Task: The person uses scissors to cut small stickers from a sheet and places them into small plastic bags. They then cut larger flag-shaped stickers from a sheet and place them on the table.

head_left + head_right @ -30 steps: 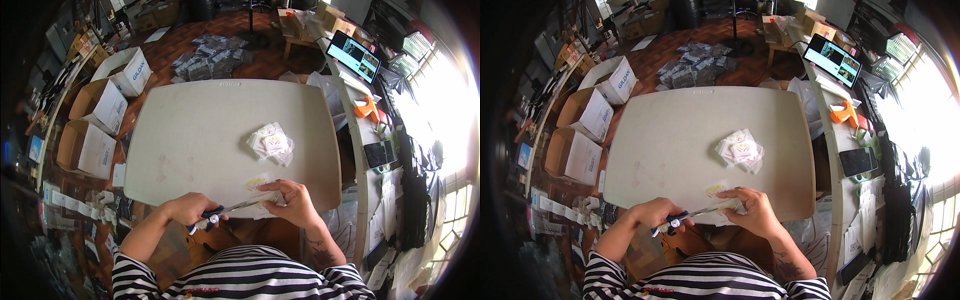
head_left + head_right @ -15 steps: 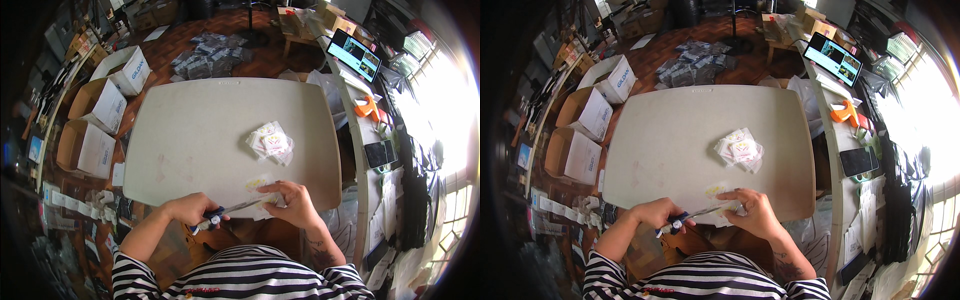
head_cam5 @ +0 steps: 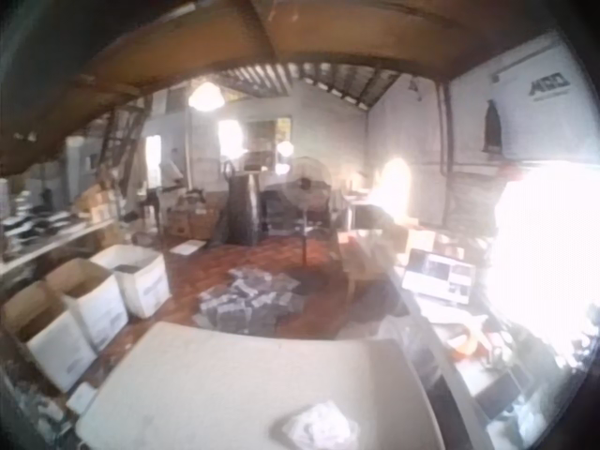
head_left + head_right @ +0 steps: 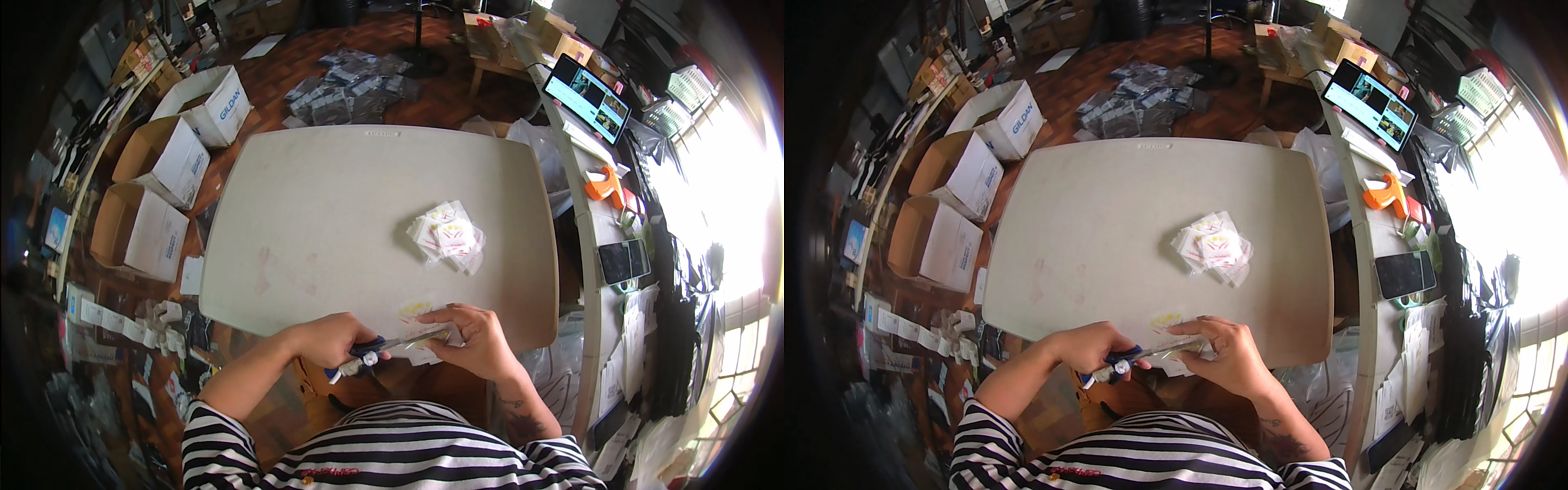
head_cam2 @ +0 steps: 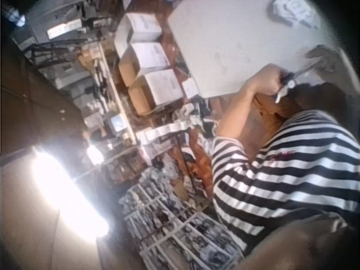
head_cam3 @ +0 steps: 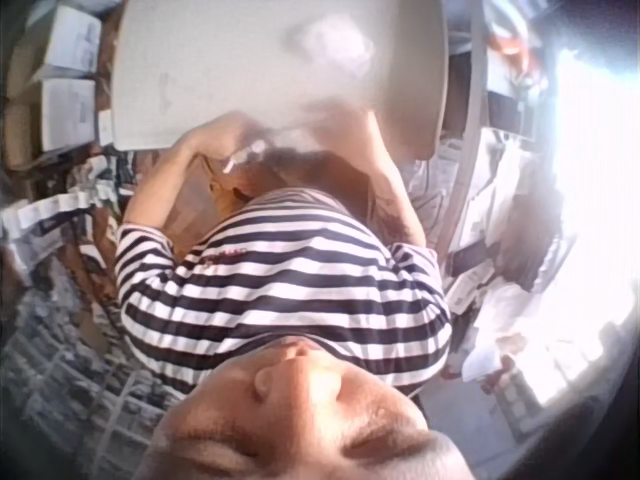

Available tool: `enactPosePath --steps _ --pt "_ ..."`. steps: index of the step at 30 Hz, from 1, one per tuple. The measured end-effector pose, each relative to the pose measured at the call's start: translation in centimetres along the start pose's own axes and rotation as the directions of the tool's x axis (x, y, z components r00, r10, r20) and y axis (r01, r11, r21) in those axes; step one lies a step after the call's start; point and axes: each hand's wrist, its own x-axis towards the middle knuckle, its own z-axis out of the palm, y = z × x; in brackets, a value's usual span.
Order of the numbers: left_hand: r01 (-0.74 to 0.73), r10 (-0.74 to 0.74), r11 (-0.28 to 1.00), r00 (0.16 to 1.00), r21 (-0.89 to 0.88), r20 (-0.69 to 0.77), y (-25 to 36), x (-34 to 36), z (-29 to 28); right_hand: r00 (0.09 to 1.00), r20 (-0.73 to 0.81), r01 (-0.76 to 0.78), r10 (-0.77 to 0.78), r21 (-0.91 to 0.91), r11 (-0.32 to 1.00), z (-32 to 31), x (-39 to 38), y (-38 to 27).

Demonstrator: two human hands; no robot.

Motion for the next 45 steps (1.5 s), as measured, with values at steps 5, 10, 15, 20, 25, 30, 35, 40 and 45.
enactPosePath --steps 5,10,15,20,25,30,35,40,45 --pt "0.001 -0.002 1.000 0.999 -0.030 -0.053 0.2 0.5 0.1 1.000 -0.009 -0.029 0.030 0.085 0.996 0.1 -0.1 0.9" --pt "-0.042 0.041 0.999 0.998 -0.022 -0.043 0.4 0.6 0.1 0.996 0.031 -0.088 0.085 0.096 0.991 0.1 -0.3 0.8" --pt "0.018 -0.018 1.000 1.000 0.011 0.003 0.8 1.1 -0.4 0.985 0.083 -0.167 0.153 0.193 0.967 0.0 -0.4 0.7" --pt "-0.029 0.054 0.971 0.993 0.238 -0.102 -0.7 0.9 -0.9 0.969 0.036 -0.247 0.245 0.130 0.960 -1.4 0.9 1.9" --pt "0.478 -0.183 0.823 0.734 0.307 -0.654 1.9 -1.2 -3.5 0.992 -0.116 0.000 -0.050 -0.399 0.917 -6.4 8.0 5.9" --pt "0.698 -0.200 0.674 0.487 0.241 -0.850 0.3 -2.8 -4.3 0.996 0.036 -0.054 0.085 -0.523 0.851 -6.7 9.0 6.5" --pt "0.752 -0.272 0.611 0.491 0.246 -0.828 -0.8 -3.1 -4.9 0.986 0.049 -0.102 0.159 -0.573 0.813 -6.3 8.1 5.7" --pt "0.847 -0.235 0.477 0.379 0.233 -0.895 -1.2 -1.2 -5.6 0.999 -0.022 0.027 -0.040 -0.408 0.913 -7.0 7.6 4.3" --pt "0.545 0.095 0.760 0.447 0.354 -0.890 4.0 4.6 -5.9 0.992 -0.070 0.078 -0.105 -0.314 0.946 -6.3 6.5 3.8"
